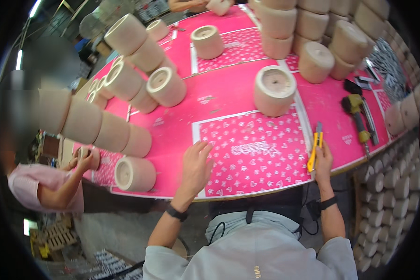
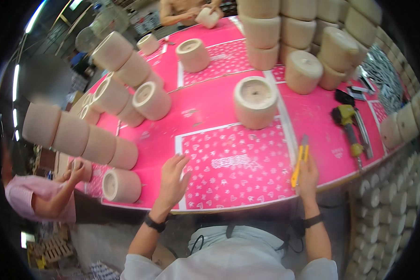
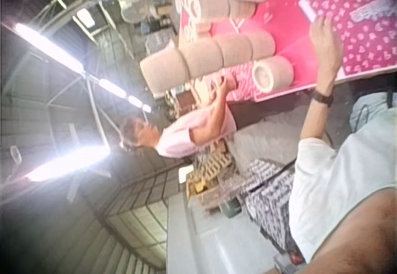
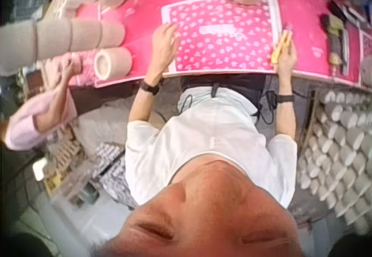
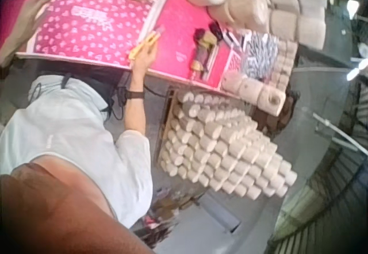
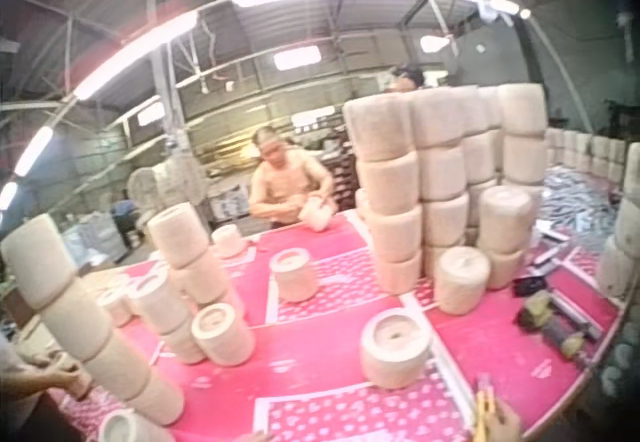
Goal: Finishing and stacking hollow wooden cylinders using a utility knife.
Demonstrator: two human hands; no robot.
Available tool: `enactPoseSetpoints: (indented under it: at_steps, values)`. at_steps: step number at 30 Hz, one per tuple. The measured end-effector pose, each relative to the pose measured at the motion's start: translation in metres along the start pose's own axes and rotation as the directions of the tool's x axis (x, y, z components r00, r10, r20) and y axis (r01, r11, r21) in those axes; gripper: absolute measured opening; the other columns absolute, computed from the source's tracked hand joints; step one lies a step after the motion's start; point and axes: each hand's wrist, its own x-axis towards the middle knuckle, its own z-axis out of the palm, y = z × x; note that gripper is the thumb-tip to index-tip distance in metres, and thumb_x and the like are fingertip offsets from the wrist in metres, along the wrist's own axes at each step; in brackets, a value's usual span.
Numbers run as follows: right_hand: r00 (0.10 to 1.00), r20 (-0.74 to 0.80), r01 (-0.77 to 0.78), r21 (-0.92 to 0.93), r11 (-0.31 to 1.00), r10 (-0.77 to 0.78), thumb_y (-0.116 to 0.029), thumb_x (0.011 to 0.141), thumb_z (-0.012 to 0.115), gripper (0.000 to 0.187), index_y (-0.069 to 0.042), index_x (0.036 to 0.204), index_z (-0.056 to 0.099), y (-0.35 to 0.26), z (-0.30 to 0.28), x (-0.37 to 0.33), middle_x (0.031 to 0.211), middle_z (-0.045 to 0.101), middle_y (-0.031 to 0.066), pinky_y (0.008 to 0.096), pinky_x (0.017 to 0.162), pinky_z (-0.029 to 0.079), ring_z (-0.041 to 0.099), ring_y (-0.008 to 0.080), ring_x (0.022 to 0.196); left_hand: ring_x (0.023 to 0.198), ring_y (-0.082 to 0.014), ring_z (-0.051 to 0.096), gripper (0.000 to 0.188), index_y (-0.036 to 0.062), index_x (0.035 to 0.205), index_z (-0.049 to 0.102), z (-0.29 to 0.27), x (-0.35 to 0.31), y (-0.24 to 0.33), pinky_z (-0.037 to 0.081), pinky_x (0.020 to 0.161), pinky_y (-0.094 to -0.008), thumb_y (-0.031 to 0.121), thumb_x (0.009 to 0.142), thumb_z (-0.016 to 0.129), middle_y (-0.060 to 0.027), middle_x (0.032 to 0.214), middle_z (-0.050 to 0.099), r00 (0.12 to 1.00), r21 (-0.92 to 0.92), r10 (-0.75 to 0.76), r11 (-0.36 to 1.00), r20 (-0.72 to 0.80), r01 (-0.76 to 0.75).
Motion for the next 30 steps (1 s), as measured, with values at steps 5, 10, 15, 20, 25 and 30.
enactPoseSetpoints:
  at_steps: [5,10,15,20,25,30]
  values:
    - [0.997,-0.005,0.081,-0.048,0.996,-0.081,-0.013,0.1,0.053,0.046,0.006,0.14,0.044,-0.015,0.012,-0.007,0.107,0.062,0.008,0.0232,0.075,0.049,0.061,0.0115,0.088,0.127,-0.0455,0.043,0.076,0.0034,0.14,0.04,0.067,0.125,0.072,0.038,0.106,-0.0502,0.016,0.076,0.079,-0.0315,0.141,0.037,0.994,-0.337,0.083,0.936,-0.078,-0.104]
    - [0.998,0.01,0.06,-0.018,0.998,-0.06,-0.014,0.1,0.054,0.047,0.005,0.141,0.043,-0.011,0.007,-0.004,0.102,0.063,0.007,0.0229,0.071,0.05,0.061,0.0102,0.085,0.127,-0.0468,0.043,0.073,0.0016,0.131,0.046,0.104,0.188,0.09,0.039,0.106,-0.0508,0.017,0.07,0.082,-0.0329,0.142,0.035,0.965,-0.274,0.149,0.939,-0.215,-0.206]
    - [0.999,-0.002,0.05,0.021,0.999,-0.05,-0.014,0.1,0.052,0.04,0.003,0.136,0.05,0.011,0.003,0.004,0.11,0.063,0.0074,0.0269,0.078,0.048,0.059,0.0124,0.094,0.121,-0.0368,0.054,0.041,-0.0026,0.125,0.051,0.117,0.208,0.078,0.045,0.104,-0.0456,0.019,0.091,0.062,-0.0273,0.134,0.05,0.958,-0.475,0.185,0.837,-0.22,-0.271]
    - [0.999,0.024,0.031,0.016,0.999,-0.031,-0.018,0.101,0.051,0.046,0.003,0.141,0.043,0.02,-0.001,0.012,0.106,0.062,0.0069,0.0262,0.076,0.048,0.058,0.0124,0.089,0.125,-0.0438,0.043,0.068,0.0001,0.117,0.052,0.088,0.174,0.083,0.043,0.105,-0.0485,0.006,0.057,0.084,-0.0252,0.142,0.037,0.97,-0.452,0.076,0.874,-0.231,-0.176]
    - [0.996,0.082,0.021,-0.03,0.999,-0.018,-0.018,0.102,0.048,0.046,0.001,0.144,0.042,0.022,-0.011,0.014,0.111,0.06,0.0076,0.0255,0.075,0.048,0.057,0.0129,0.09,0.125,-0.0436,0.042,0.073,-0.0006,0.118,0.05,0.055,0.112,0.069,0.046,0.102,-0.0483,-0.001,0.053,0.082,-0.0238,0.136,0.036,0.99,-0.373,0.059,0.922,-0.128,-0.104]
    - [0.992,0.091,0.099,-0.077,0.992,-0.092,-0.024,0.102,0.051,0.044,-0.001,0.14,0.047,0.025,-0.01,0.017,0.091,0.06,0.0041,0.0218,0.062,0.045,0.055,0.0089,0.074,0.129,-0.0449,0.038,0.069,0.0006,0.113,0.049,0.057,0.094,0.055,0.052,0.097,-0.0475,0.001,0.053,0.082,-0.0194,0.133,0.039,0.957,-0.296,0.157,0.928,-0.243,-0.227]
